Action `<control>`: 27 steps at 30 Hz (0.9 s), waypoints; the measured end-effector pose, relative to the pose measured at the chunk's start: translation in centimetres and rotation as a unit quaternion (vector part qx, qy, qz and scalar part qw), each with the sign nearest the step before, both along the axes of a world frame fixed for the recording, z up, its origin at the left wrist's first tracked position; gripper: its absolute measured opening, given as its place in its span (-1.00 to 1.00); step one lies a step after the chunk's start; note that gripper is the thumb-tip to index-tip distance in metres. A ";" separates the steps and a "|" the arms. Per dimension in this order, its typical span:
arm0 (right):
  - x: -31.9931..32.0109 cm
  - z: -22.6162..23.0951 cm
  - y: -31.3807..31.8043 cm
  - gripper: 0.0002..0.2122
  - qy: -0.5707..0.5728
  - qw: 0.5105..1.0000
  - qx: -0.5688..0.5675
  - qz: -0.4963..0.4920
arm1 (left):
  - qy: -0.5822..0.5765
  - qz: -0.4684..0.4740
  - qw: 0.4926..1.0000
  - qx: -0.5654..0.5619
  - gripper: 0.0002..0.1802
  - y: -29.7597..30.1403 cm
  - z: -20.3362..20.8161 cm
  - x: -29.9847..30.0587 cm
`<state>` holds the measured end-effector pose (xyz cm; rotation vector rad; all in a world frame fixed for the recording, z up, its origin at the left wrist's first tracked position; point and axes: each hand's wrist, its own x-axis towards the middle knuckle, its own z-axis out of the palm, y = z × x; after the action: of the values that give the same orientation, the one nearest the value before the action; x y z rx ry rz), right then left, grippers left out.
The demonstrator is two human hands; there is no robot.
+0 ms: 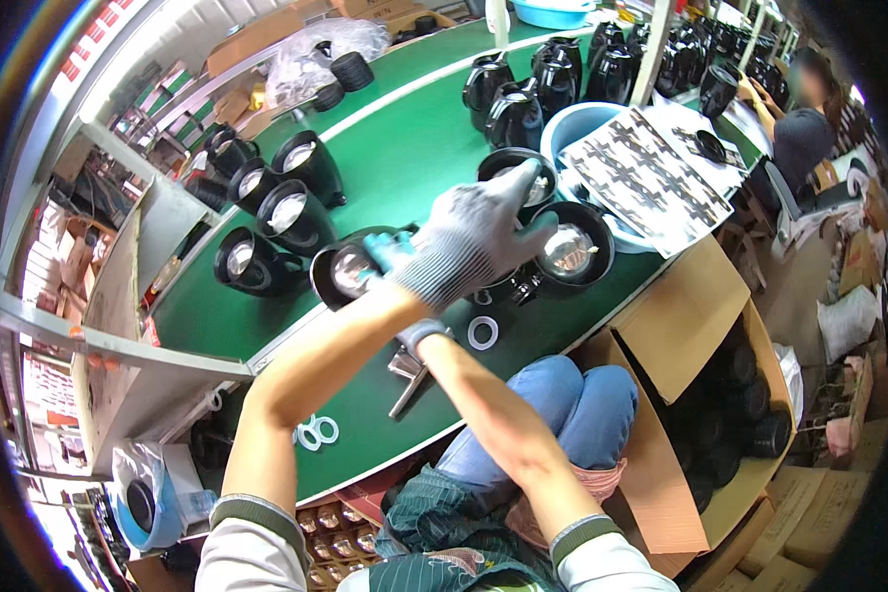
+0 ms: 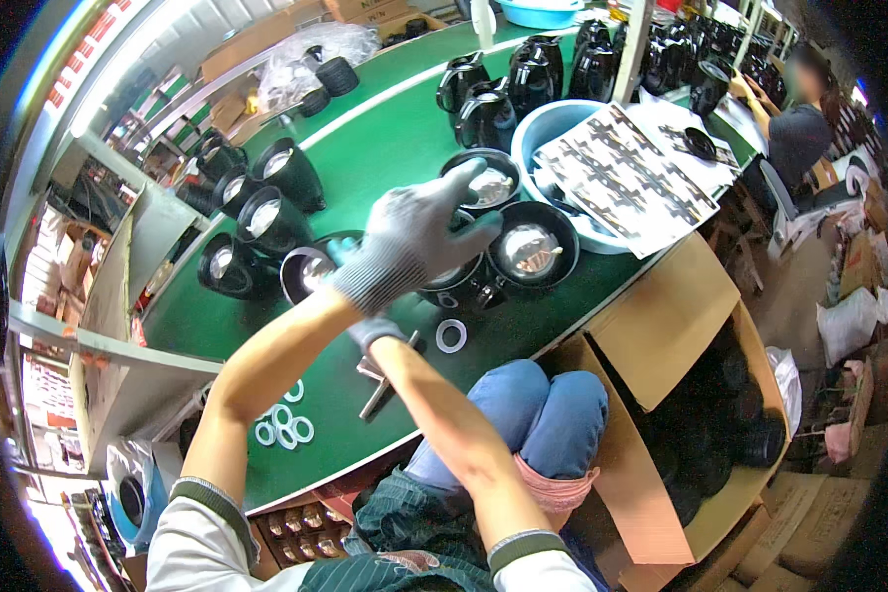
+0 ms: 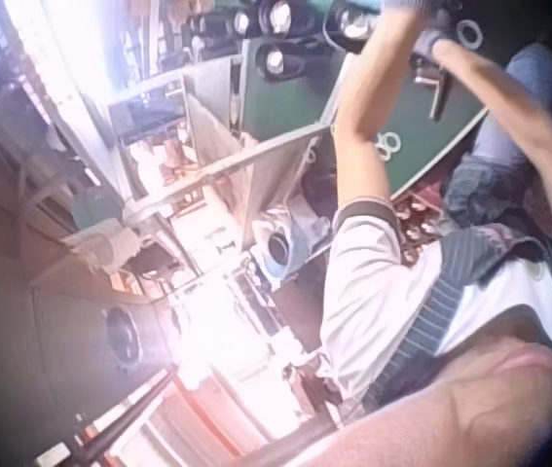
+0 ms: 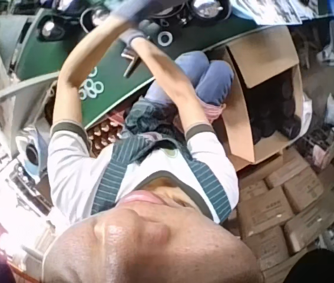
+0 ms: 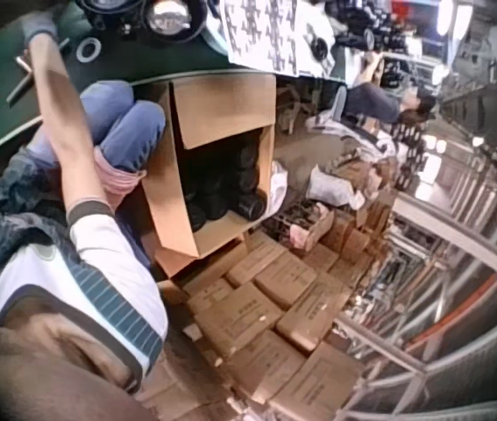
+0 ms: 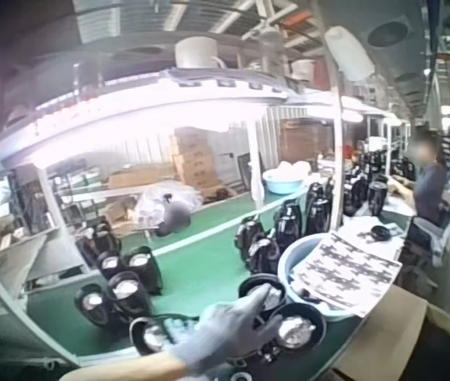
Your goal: The person assembles black kettles by inserting stainless steel inner cylinders into the kettle bodies and securing them with a metal rod. The person handles the kettles one at a time, places them on a green workbench, and repeats the process.
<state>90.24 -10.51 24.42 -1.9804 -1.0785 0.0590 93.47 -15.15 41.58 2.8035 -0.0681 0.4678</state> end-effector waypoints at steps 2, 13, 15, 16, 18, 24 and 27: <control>2.4 1.1 -2.3 -0.52 0.368 0.897 0.244 0.002 | -0.120 -0.109 0.976 -0.142 -0.37 0.3 2.8 -6.2; -7.4 11.4 -15.8 -0.53 0.629 0.698 0.304 0.159 | -0.157 0.268 0.553 -0.773 -0.60 12.7 -16.0 -36.9; -7.1 10.7 -19.6 -0.49 0.693 0.634 0.289 0.185 | 0.030 -0.098 0.572 -0.814 -0.65 14.0 -22.6 -39.2; -7.3 10.5 -21.6 -0.48 0.673 0.667 0.268 0.174 | 0.078 -0.057 0.715 -0.692 -0.61 12.2 -23.0 -38.9; -8.5 12.1 -24.3 -0.51 0.605 0.747 0.225 0.162 | 0.136 0.016 0.851 -0.507 -0.56 8.7 -23.8 -38.7; -11.6 12.7 -34.5 -0.52 0.432 0.878 0.146 0.146 | 0.243 -0.036 0.728 -0.640 -0.52 2.0 -23.7 -35.1; -13.2 12.5 -38.5 -0.49 0.492 0.844 0.199 0.079 | 0.300 -0.068 0.696 -0.649 -0.50 -0.6 -21.9 -33.3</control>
<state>77.05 -48.97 36.92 -1.1858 -0.4856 0.7886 60.20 -15.73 19.66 1.3729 0.1465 -0.3789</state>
